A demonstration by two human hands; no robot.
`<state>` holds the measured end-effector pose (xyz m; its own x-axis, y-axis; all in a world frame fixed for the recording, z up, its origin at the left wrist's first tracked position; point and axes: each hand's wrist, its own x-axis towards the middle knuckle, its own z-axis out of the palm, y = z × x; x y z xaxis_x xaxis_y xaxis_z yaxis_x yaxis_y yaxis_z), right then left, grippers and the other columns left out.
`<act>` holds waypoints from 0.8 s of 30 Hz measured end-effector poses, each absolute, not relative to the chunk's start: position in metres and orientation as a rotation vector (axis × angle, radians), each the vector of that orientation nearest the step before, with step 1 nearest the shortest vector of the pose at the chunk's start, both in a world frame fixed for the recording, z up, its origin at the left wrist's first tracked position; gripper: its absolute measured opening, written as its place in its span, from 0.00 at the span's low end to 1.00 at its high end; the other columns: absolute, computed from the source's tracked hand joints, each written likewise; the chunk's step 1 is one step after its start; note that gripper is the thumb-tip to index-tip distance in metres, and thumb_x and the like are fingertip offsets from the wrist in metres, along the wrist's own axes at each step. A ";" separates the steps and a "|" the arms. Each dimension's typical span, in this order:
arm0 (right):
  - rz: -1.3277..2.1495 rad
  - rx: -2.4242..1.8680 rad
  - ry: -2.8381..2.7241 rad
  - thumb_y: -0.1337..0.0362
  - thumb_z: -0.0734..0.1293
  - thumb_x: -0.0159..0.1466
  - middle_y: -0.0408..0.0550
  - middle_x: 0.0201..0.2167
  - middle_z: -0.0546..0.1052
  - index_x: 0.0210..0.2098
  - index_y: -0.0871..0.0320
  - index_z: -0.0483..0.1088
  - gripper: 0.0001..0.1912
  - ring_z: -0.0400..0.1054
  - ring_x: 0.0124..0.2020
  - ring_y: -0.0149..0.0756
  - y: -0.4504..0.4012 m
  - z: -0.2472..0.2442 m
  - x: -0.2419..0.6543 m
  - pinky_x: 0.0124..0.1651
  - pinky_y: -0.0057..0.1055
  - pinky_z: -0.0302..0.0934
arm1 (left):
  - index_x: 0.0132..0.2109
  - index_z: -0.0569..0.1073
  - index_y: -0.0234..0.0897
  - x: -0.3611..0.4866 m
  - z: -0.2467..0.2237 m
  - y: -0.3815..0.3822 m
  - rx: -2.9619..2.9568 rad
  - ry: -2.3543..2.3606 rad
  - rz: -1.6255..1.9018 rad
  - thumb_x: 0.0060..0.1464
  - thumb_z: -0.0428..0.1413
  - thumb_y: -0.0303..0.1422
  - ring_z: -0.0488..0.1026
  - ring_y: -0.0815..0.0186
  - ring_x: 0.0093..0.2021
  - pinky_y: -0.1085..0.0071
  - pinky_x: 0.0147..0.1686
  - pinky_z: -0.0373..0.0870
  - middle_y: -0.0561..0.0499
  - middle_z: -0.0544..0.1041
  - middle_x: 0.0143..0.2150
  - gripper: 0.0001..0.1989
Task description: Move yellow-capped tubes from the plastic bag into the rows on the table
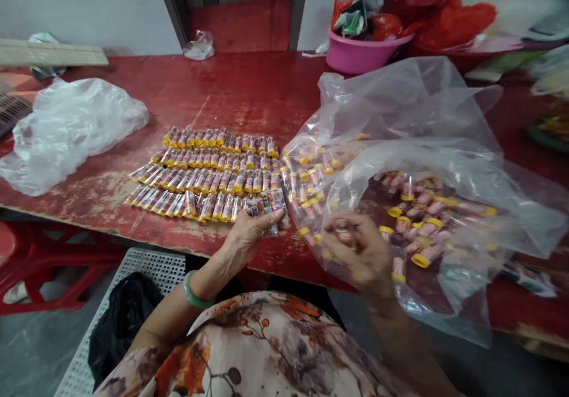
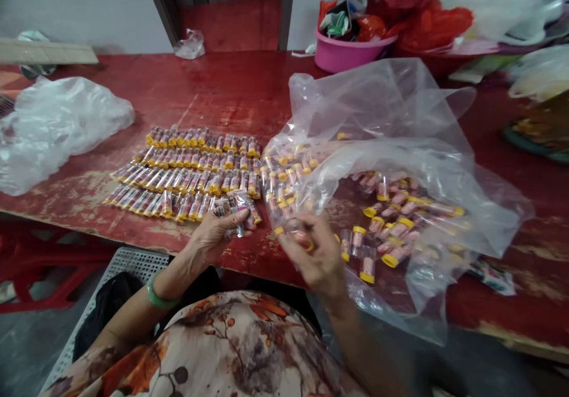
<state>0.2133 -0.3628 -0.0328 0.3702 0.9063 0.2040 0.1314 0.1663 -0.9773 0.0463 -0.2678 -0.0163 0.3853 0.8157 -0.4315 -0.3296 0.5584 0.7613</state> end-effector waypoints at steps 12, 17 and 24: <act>0.964 -1.361 -0.884 0.59 0.76 0.48 0.41 0.28 0.75 0.34 0.57 0.72 0.16 0.70 0.30 0.32 -0.321 -0.060 0.172 0.35 0.27 0.64 | 0.36 0.79 0.32 0.033 -0.039 -0.278 0.599 0.962 0.811 0.39 0.71 0.36 0.74 0.68 0.25 0.74 0.24 0.72 0.49 0.80 0.30 0.17; 0.889 -1.321 -1.265 0.56 0.67 0.64 0.47 0.42 0.75 0.48 0.55 0.71 0.16 0.71 0.41 0.37 -0.337 -0.062 0.185 0.41 0.33 0.68 | 0.38 0.79 0.30 0.028 -0.040 -0.275 0.490 0.999 0.886 0.35 0.73 0.33 0.77 0.64 0.30 0.69 0.33 0.75 0.45 0.81 0.34 0.21; 0.434 -1.256 -1.684 0.67 0.62 0.67 0.49 0.44 0.71 0.54 0.54 0.68 0.16 0.69 0.45 0.38 -0.361 -0.053 0.186 0.45 0.34 0.67 | 0.29 0.77 0.29 0.025 -0.040 -0.276 0.351 1.055 0.859 0.29 0.74 0.35 0.71 0.71 0.22 0.75 0.22 0.71 0.51 0.76 0.26 0.20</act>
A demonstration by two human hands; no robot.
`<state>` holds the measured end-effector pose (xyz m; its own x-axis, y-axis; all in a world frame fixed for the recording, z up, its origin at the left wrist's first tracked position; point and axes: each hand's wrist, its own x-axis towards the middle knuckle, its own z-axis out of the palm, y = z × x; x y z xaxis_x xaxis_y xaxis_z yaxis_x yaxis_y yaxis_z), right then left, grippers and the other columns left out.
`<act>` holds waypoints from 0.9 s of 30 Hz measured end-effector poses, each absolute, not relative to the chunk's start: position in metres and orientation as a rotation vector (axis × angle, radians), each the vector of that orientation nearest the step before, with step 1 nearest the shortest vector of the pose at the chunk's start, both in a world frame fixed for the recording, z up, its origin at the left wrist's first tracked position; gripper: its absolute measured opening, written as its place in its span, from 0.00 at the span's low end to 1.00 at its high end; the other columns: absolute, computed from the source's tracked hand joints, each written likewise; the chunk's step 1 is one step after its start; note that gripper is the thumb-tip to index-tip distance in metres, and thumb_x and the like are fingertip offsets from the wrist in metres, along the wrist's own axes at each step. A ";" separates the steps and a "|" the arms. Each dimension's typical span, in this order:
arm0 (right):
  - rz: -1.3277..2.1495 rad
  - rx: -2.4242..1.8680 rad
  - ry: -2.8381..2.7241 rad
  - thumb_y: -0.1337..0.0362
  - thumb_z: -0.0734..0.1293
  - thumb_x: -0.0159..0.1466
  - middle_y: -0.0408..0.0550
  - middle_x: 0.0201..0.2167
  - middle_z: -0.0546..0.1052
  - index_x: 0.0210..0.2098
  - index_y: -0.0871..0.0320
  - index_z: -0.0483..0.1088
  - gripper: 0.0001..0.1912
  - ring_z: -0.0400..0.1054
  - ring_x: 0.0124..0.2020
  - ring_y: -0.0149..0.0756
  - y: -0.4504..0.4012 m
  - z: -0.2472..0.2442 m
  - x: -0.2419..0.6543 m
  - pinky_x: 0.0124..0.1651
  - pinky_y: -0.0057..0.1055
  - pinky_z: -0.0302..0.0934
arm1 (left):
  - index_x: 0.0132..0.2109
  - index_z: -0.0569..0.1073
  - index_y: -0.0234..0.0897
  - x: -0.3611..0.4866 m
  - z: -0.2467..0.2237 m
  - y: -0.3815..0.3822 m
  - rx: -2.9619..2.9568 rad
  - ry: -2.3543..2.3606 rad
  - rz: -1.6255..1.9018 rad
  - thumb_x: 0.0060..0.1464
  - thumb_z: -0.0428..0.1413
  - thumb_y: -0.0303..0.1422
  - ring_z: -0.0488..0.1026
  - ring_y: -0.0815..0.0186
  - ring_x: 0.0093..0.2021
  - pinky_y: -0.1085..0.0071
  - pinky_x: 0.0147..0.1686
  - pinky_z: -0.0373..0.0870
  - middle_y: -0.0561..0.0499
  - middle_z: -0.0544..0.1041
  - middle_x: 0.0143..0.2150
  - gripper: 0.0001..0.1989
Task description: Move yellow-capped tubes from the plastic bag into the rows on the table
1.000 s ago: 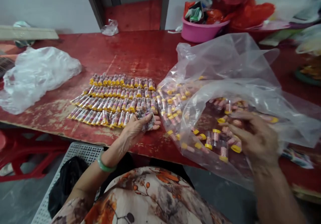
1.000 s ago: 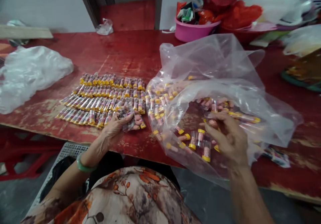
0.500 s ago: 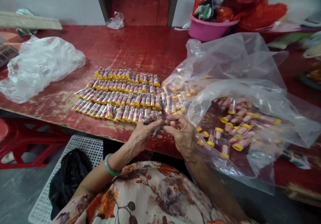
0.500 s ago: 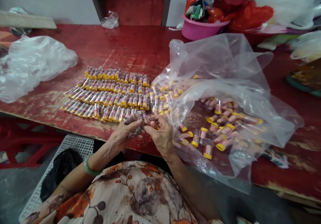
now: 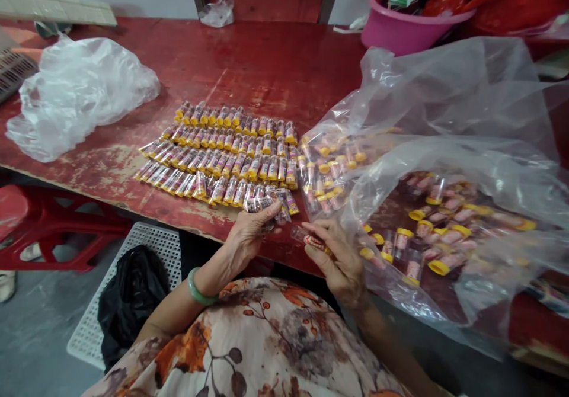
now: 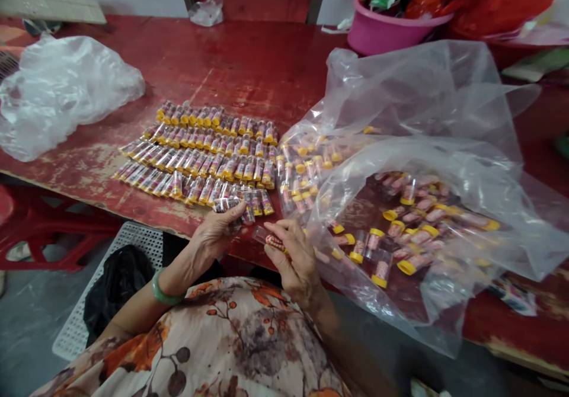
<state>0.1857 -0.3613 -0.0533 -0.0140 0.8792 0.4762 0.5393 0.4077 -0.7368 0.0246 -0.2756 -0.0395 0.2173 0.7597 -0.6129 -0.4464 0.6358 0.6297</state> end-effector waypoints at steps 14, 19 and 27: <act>-0.265 -1.269 -1.704 0.71 0.71 0.60 0.54 0.38 0.76 0.52 0.60 0.65 0.22 0.73 0.39 0.43 -0.352 -0.066 0.157 0.42 0.37 0.71 | 0.33 0.78 0.31 0.028 -0.046 -0.290 0.342 0.961 0.921 0.33 0.74 0.34 0.74 0.69 0.27 0.73 0.30 0.73 0.50 0.78 0.30 0.19; -0.293 -1.220 -1.729 0.71 0.71 0.60 0.53 0.36 0.76 0.51 0.60 0.65 0.21 0.74 0.37 0.41 -0.345 -0.071 0.148 0.38 0.33 0.71 | 0.32 0.79 0.33 0.024 -0.052 -0.295 0.441 0.949 1.023 0.34 0.73 0.34 0.74 0.70 0.29 0.73 0.35 0.71 0.51 0.79 0.30 0.17; 0.377 -1.095 -1.872 0.58 0.70 0.63 0.59 0.51 0.71 0.58 0.60 0.63 0.27 0.71 0.48 0.44 -0.336 -0.052 0.171 0.47 0.40 0.71 | 0.34 0.78 0.33 0.008 -0.050 -0.291 0.422 0.918 0.926 0.35 0.73 0.33 0.73 0.70 0.26 0.73 0.28 0.72 0.52 0.78 0.30 0.17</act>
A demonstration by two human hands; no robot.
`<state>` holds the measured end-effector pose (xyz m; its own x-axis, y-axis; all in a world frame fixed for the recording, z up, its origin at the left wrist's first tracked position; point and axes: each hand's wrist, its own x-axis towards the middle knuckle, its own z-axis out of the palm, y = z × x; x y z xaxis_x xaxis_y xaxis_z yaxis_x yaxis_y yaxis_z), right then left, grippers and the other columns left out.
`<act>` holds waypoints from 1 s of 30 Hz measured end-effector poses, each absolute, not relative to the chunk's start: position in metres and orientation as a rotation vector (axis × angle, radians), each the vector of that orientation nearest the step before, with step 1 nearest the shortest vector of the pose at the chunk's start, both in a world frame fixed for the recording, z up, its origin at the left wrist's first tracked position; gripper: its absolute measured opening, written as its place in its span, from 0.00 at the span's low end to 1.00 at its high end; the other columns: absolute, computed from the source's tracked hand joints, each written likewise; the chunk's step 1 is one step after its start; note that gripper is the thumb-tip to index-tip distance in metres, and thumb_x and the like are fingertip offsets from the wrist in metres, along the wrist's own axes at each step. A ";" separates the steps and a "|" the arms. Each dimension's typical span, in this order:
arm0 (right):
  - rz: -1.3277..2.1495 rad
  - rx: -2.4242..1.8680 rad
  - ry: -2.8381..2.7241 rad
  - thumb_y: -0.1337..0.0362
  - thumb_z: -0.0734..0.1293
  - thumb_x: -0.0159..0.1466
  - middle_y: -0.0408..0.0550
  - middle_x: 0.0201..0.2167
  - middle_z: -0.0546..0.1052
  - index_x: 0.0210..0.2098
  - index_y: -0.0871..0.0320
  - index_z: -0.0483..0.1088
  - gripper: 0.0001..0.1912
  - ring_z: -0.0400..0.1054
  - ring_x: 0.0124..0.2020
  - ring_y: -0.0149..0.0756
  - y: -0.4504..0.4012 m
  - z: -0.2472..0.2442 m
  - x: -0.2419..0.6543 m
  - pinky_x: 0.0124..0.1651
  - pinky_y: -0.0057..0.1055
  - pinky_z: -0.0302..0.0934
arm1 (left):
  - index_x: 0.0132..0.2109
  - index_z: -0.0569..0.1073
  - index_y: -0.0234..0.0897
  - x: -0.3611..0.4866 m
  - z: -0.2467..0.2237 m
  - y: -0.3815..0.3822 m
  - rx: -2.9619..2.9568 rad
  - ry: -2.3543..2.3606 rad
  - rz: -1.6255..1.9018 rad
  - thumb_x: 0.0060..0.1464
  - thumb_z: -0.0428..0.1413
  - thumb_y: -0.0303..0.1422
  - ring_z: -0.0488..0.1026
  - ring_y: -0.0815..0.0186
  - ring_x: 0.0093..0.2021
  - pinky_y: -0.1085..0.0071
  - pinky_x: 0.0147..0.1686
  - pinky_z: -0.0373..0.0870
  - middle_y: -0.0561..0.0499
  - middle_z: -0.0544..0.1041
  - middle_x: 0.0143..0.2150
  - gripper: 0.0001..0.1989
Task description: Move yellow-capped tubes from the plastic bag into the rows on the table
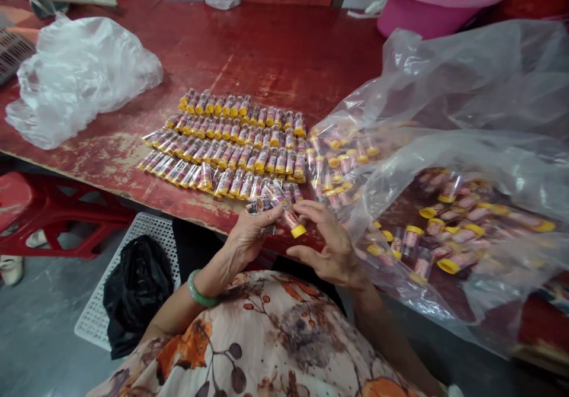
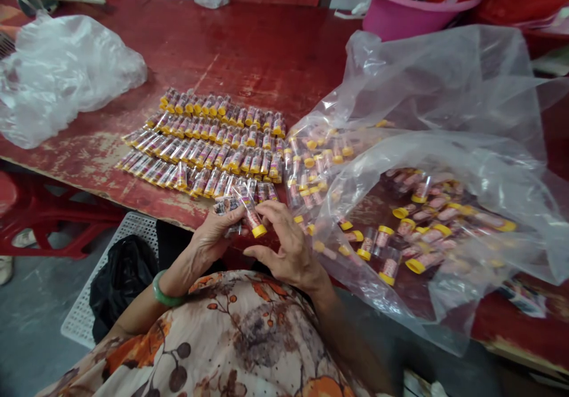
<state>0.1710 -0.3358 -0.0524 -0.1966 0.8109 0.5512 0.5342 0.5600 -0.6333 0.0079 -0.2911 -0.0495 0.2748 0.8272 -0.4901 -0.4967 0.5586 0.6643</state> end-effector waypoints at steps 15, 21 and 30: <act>-0.062 -1.119 -1.592 0.76 0.63 0.62 0.50 0.41 0.79 0.49 0.53 0.72 0.19 0.76 0.39 0.38 -0.353 -0.045 0.149 0.39 0.35 0.75 | 0.32 0.78 0.32 0.011 -0.035 -0.311 0.520 0.846 0.754 0.29 0.74 0.34 0.71 0.70 0.23 0.76 0.20 0.68 0.51 0.77 0.28 0.21; -0.014 -1.113 -1.576 0.78 0.65 0.61 0.51 0.41 0.79 0.48 0.54 0.73 0.20 0.76 0.40 0.37 -0.353 -0.045 0.150 0.41 0.34 0.74 | 0.31 0.78 0.32 0.011 -0.034 -0.311 0.528 0.825 0.753 0.32 0.73 0.34 0.70 0.71 0.23 0.76 0.19 0.69 0.51 0.77 0.29 0.18; 0.012 -1.179 -1.493 0.75 0.67 0.60 0.47 0.38 0.79 0.44 0.53 0.74 0.15 0.76 0.37 0.37 -0.354 -0.048 0.146 0.40 0.35 0.73 | 0.35 0.79 0.32 0.007 -0.031 -0.309 0.489 0.852 0.759 0.38 0.72 0.36 0.72 0.69 0.26 0.76 0.19 0.70 0.51 0.77 0.30 0.17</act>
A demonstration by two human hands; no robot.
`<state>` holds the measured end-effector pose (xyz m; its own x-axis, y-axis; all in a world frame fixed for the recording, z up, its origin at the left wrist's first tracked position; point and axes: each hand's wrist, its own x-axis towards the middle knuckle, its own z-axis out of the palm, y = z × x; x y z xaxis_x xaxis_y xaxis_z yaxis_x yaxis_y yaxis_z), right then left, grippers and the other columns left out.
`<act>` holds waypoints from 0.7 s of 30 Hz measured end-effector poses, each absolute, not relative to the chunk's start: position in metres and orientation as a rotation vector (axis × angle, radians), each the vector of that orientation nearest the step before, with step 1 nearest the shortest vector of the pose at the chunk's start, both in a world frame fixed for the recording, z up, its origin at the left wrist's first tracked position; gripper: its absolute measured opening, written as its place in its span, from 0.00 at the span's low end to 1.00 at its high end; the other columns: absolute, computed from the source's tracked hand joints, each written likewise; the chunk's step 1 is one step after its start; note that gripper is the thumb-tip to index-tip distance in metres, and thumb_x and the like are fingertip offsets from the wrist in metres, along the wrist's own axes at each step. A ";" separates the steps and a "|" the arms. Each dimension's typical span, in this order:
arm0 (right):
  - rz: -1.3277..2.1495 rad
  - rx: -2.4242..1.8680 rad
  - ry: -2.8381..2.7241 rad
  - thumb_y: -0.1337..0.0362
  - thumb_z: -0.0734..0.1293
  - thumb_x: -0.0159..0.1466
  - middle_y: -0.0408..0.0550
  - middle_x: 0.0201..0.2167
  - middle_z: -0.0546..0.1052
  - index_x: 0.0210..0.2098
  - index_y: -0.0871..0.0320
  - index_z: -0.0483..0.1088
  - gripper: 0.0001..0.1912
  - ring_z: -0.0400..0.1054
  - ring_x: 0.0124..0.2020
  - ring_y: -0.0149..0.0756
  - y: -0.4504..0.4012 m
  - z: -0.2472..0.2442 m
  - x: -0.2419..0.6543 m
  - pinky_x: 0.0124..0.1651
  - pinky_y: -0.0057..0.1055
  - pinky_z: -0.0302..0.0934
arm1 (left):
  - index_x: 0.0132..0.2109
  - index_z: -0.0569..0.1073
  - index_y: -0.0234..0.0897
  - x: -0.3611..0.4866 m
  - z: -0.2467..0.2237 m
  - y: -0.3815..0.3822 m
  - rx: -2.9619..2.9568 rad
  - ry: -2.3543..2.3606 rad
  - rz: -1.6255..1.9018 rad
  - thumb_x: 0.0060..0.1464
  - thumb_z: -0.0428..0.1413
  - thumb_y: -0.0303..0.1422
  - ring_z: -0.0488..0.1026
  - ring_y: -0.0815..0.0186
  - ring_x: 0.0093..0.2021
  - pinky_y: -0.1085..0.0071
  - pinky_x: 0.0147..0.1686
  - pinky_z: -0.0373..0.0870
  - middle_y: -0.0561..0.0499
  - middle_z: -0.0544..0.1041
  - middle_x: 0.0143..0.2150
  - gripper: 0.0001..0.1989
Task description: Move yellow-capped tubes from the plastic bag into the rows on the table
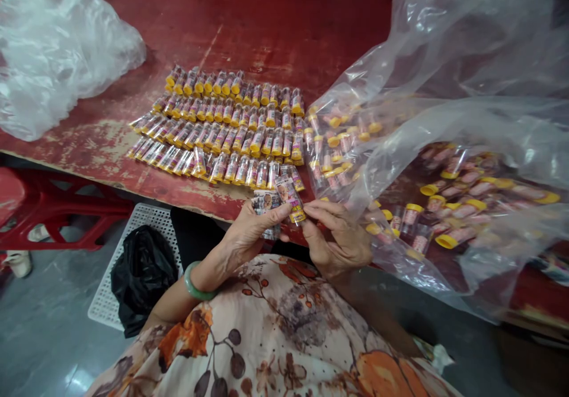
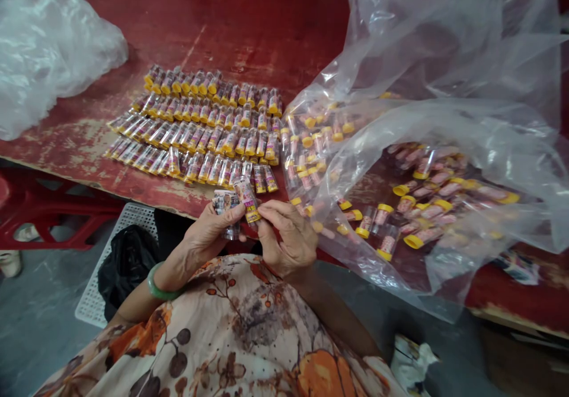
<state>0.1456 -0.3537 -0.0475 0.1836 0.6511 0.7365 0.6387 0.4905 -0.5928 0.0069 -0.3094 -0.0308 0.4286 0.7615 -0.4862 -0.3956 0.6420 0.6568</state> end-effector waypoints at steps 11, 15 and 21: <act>-0.031 -1.119 -1.507 0.79 0.68 0.59 0.49 0.36 0.79 0.41 0.57 0.74 0.14 0.75 0.35 0.34 -0.352 -0.051 0.146 0.36 0.31 0.72 | 0.36 0.78 0.32 0.007 -0.036 -0.310 0.500 0.870 0.767 0.39 0.71 0.36 0.72 0.70 0.26 0.76 0.19 0.71 0.52 0.77 0.31 0.17; -0.034 -1.125 -1.502 0.78 0.68 0.59 0.48 0.36 0.79 0.40 0.57 0.74 0.13 0.75 0.35 0.34 -0.352 -0.050 0.145 0.36 0.31 0.72 | 0.35 0.78 0.33 0.007 -0.036 -0.310 0.494 0.863 0.783 0.39 0.71 0.35 0.72 0.70 0.26 0.76 0.19 0.71 0.52 0.77 0.31 0.16; -0.045 -1.141 -1.500 0.78 0.68 0.59 0.47 0.35 0.79 0.40 0.55 0.73 0.13 0.75 0.34 0.34 -0.352 -0.050 0.145 0.34 0.31 0.72 | 0.35 0.79 0.33 0.009 -0.033 -0.309 0.488 0.858 0.775 0.40 0.71 0.36 0.72 0.70 0.26 0.77 0.20 0.71 0.52 0.78 0.31 0.15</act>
